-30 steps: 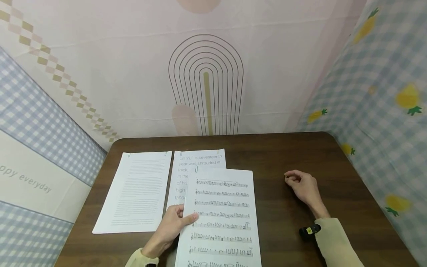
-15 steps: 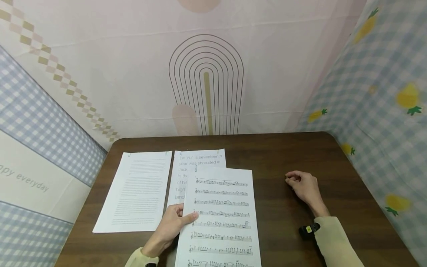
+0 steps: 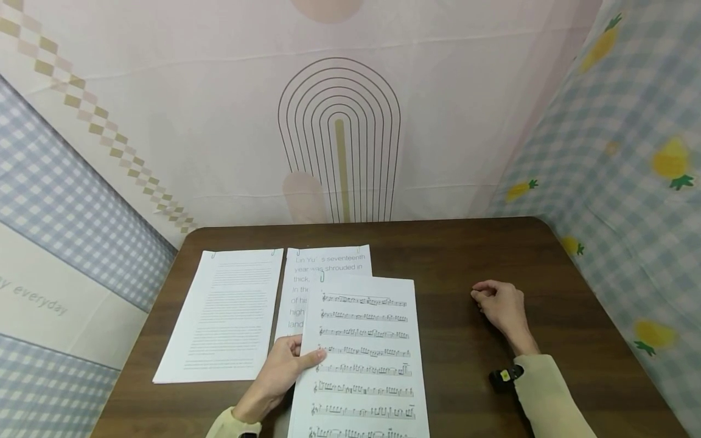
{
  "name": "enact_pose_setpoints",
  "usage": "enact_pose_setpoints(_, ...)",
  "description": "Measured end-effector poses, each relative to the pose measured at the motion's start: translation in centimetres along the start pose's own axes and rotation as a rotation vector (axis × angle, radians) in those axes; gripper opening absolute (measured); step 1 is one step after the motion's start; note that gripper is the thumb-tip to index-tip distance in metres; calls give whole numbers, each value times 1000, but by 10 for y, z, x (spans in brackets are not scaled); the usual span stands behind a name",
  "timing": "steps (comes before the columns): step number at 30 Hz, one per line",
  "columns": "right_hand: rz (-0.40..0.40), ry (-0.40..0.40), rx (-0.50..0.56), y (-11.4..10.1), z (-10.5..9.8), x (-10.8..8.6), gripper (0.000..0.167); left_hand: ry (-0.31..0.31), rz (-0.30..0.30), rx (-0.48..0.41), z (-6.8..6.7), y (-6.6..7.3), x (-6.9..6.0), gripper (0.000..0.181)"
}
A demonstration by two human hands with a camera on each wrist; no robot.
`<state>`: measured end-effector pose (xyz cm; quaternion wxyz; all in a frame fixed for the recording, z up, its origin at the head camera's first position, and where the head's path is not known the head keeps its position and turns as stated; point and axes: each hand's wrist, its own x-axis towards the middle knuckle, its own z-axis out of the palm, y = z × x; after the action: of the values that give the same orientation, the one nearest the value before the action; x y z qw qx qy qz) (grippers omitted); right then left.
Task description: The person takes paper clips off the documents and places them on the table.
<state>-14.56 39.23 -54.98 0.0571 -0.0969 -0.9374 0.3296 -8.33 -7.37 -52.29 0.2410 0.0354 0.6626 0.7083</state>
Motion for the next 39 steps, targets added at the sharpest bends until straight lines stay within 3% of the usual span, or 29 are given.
enact_pose_setpoints(16, 61, 75, -56, -7, 2, 0, 21, 5, -8, 5, 1, -1, 1, 34)
enact_pose_setpoints(25, 95, 66, -53, -5, 2, 1, 28, 5, -11, 0, 1, -3, 1, 33)
enact_pose_setpoints(34, 139, 35, 25, -11, -6, -4, 41, 7, -12, -2, 3, -4, 5, 32)
enact_pose_setpoints(39, 178, -5, 152, -32, -10, -13, 43, -10, -19, -11, 2, -5, 4, 33)
